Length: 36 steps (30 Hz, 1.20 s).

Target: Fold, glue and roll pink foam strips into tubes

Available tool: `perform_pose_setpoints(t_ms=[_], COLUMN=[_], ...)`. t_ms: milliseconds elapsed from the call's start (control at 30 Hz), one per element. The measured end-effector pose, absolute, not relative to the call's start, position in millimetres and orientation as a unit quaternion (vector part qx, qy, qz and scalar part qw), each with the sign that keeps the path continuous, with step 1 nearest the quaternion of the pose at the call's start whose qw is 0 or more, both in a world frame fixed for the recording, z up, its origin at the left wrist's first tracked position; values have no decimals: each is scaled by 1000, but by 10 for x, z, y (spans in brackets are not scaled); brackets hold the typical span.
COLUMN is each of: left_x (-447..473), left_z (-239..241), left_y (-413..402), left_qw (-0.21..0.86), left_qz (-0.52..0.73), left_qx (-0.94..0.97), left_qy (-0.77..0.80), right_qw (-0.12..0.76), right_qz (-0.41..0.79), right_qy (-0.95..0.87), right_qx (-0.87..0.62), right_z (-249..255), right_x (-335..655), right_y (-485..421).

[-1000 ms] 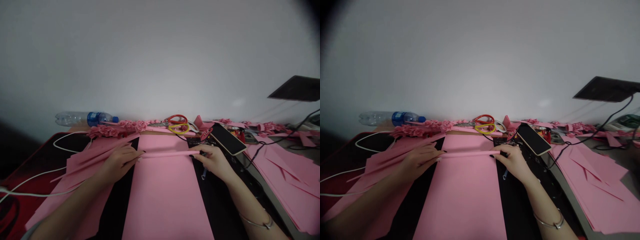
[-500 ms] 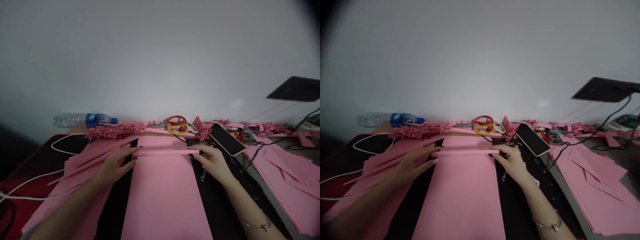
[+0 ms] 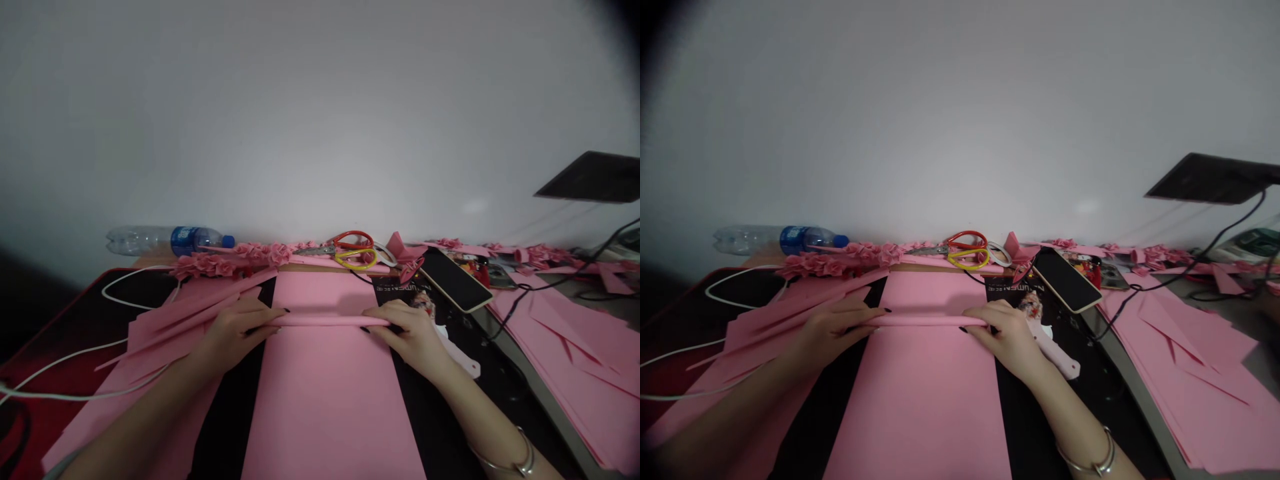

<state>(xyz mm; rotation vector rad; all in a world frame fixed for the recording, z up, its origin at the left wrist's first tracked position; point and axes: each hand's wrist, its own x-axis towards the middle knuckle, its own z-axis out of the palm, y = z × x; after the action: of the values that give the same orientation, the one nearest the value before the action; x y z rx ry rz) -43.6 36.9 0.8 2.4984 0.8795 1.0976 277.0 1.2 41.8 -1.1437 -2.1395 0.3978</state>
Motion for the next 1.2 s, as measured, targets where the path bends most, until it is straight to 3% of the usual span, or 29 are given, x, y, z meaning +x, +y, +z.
perform_pose_setpoints(t_ms=[1200], left_x=[-458], left_z=[-25], left_y=[374], left_qw=[132], left_qz=[369], left_qx=[861], left_qy=[323], right_qw=[331], right_qz=[145], right_qy=[-821], right_qx=[-442], right_z=[380], right_x=[2759], right_y=[22])
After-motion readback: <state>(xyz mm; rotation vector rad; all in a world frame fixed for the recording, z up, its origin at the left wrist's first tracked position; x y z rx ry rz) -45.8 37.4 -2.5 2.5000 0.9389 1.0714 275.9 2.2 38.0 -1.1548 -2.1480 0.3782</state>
